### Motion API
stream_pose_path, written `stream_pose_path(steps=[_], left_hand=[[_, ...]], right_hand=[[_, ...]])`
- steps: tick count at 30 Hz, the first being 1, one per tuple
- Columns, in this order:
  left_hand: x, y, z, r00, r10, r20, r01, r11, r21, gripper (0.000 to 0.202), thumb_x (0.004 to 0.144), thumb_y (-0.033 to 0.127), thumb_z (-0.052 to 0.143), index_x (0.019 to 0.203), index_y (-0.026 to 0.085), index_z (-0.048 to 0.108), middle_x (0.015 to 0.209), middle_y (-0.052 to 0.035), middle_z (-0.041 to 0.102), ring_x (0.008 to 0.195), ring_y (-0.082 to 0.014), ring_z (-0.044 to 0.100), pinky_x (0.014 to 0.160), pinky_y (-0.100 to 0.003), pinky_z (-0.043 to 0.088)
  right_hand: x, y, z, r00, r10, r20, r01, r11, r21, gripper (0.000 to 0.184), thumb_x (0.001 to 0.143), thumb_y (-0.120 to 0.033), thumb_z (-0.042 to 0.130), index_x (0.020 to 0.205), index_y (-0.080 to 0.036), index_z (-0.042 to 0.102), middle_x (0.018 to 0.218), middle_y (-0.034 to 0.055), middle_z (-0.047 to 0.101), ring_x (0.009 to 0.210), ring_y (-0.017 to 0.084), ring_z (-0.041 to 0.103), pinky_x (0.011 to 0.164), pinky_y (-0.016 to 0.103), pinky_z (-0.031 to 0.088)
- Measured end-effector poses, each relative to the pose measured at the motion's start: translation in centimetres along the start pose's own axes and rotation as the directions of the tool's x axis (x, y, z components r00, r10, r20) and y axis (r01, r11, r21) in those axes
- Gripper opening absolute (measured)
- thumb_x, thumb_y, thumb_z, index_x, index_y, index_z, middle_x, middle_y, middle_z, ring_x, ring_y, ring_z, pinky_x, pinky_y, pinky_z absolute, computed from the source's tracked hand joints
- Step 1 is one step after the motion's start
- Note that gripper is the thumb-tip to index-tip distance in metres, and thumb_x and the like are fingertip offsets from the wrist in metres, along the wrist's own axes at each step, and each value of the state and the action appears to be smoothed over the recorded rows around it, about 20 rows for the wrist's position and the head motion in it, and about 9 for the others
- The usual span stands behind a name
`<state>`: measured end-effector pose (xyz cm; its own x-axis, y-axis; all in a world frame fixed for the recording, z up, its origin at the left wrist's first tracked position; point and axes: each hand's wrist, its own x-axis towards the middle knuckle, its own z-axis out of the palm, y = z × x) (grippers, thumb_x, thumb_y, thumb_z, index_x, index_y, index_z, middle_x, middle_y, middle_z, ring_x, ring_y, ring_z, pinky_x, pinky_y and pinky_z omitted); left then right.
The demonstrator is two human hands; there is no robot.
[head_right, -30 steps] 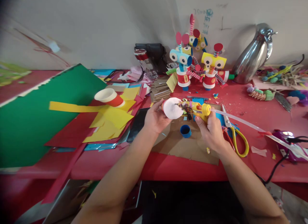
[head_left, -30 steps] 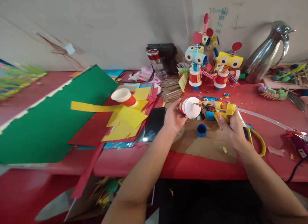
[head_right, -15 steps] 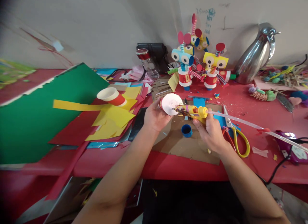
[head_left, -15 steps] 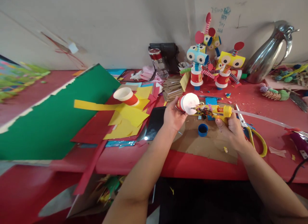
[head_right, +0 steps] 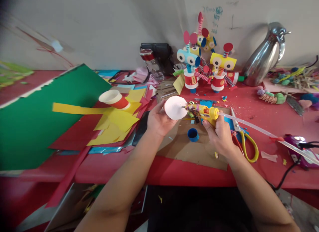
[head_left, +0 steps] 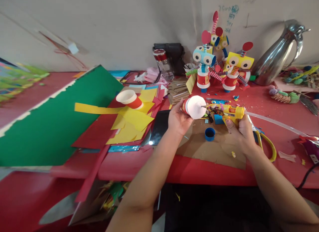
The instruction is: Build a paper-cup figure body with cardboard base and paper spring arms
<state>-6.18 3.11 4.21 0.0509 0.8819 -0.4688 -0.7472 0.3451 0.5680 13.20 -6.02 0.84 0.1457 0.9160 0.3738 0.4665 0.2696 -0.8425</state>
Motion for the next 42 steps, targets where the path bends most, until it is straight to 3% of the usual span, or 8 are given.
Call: stream_pose_path(steps=[5, 14, 19, 24, 30, 36, 39, 42], left_hand=[[0.0, -0.1, 0.0, 1.000, -0.011, -0.013, 0.011, 1.000, 0.002, 0.014, 0.092, 0.025, 0.060, 0.081, 0.018, 0.067, 0.089, -0.0055, 0.077, 0.122, -0.0258, 0.068, 0.105, -0.041, 0.057], [0.1, 0.2, 0.1, 0.999, 0.017, -0.041, -0.018, 1.000, -0.022, 0.017, 0.095, 0.026, 0.056, 0.088, 0.019, 0.070, 0.091, -0.0059, 0.077, 0.120, -0.0256, 0.068, 0.100, -0.040, 0.060], [0.3, 0.1, -0.1, 1.000, 0.011, -0.007, -0.011, 1.000, -0.029, 0.015, 0.093, 0.027, 0.058, 0.090, 0.018, 0.071, 0.090, -0.0062, 0.077, 0.110, -0.0240, 0.072, 0.093, -0.036, 0.062], [0.4, -0.2, -0.2, 1.000, -0.026, -0.006, 0.026, 1.000, -0.003, 0.014, 0.093, 0.025, 0.060, 0.091, 0.017, 0.072, 0.085, -0.0043, 0.076, 0.091, -0.0190, 0.074, 0.084, -0.030, 0.063], [0.1, -0.6, -0.1, 0.994, -0.106, 0.001, 0.106, 0.993, 0.050, 0.015, 0.093, 0.024, 0.061, 0.085, 0.016, 0.071, 0.075, -0.0018, 0.075, 0.069, -0.0136, 0.072, 0.069, -0.023, 0.061], [0.4, -0.8, -0.4, 0.995, -0.101, 0.014, 0.100, 0.993, 0.065, 0.014, 0.092, 0.023, 0.061, 0.086, 0.016, 0.072, 0.078, -0.0030, 0.076, 0.073, -0.0153, 0.072, 0.070, -0.024, 0.060], [0.3, -0.6, -0.3, 0.997, -0.075, -0.018, 0.076, 0.995, 0.061, 0.011, 0.091, 0.022, 0.063, 0.088, 0.017, 0.072, 0.082, -0.0034, 0.076, 0.081, -0.0178, 0.074, 0.078, -0.028, 0.061], [0.1, -0.3, -0.1, 0.998, -0.054, -0.028, 0.056, 0.997, 0.048, 0.012, 0.091, 0.024, 0.063, 0.092, 0.017, 0.073, 0.084, -0.0036, 0.077, 0.089, -0.0193, 0.075, 0.088, -0.032, 0.061]], right_hand=[[0.1, -0.3, -0.2, 1.000, 0.006, -0.020, -0.006, 0.999, -0.041, 0.022, 0.090, -0.035, 0.062, 0.105, -0.022, 0.053, 0.071, -0.0012, 0.060, 0.058, 0.015, 0.053, 0.054, 0.031, 0.035], [0.0, -0.5, -0.1, 1.000, 0.005, 0.018, -0.005, 1.000, -0.008, 0.026, 0.089, -0.037, 0.063, 0.106, -0.024, 0.049, 0.070, -0.0040, 0.058, 0.054, 0.014, 0.049, 0.052, 0.030, 0.036], [-0.1, -0.7, -0.1, 0.999, -0.014, 0.047, 0.015, 1.000, -0.005, 0.025, 0.090, -0.036, 0.062, 0.108, -0.024, 0.050, 0.066, -0.0053, 0.053, 0.052, 0.013, 0.046, 0.051, 0.030, 0.034], [-0.1, -0.9, 0.1, 0.997, -0.072, 0.028, 0.072, 0.997, -0.018, 0.022, 0.091, -0.037, 0.060, 0.107, -0.025, 0.052, 0.079, 0.0002, 0.063, 0.061, 0.016, 0.054, 0.058, 0.033, 0.042], [-0.1, -0.6, 0.1, 0.996, -0.087, 0.013, 0.087, 0.996, 0.005, 0.026, 0.094, -0.039, 0.059, 0.114, -0.025, 0.053, 0.083, 0.0002, 0.063, 0.063, 0.016, 0.055, 0.060, 0.033, 0.044], [-0.1, -0.5, -0.3, 1.000, -0.004, -0.020, 0.004, 1.000, -0.003, 0.023, 0.093, -0.039, 0.061, 0.107, -0.025, 0.051, 0.073, -0.0024, 0.060, 0.055, 0.013, 0.049, 0.052, 0.030, 0.038], [0.0, -0.6, -0.4, 0.998, -0.012, -0.057, 0.011, 1.000, -0.021, 0.022, 0.091, -0.038, 0.063, 0.104, -0.026, 0.049, 0.067, -0.0051, 0.057, 0.053, 0.013, 0.048, 0.052, 0.030, 0.038], [0.0, -0.7, -0.2, 1.000, -0.009, -0.016, 0.009, 1.000, -0.003, 0.025, 0.092, -0.040, 0.062, 0.108, -0.025, 0.050, 0.069, -0.0045, 0.058, 0.052, 0.013, 0.048, 0.051, 0.030, 0.039]])
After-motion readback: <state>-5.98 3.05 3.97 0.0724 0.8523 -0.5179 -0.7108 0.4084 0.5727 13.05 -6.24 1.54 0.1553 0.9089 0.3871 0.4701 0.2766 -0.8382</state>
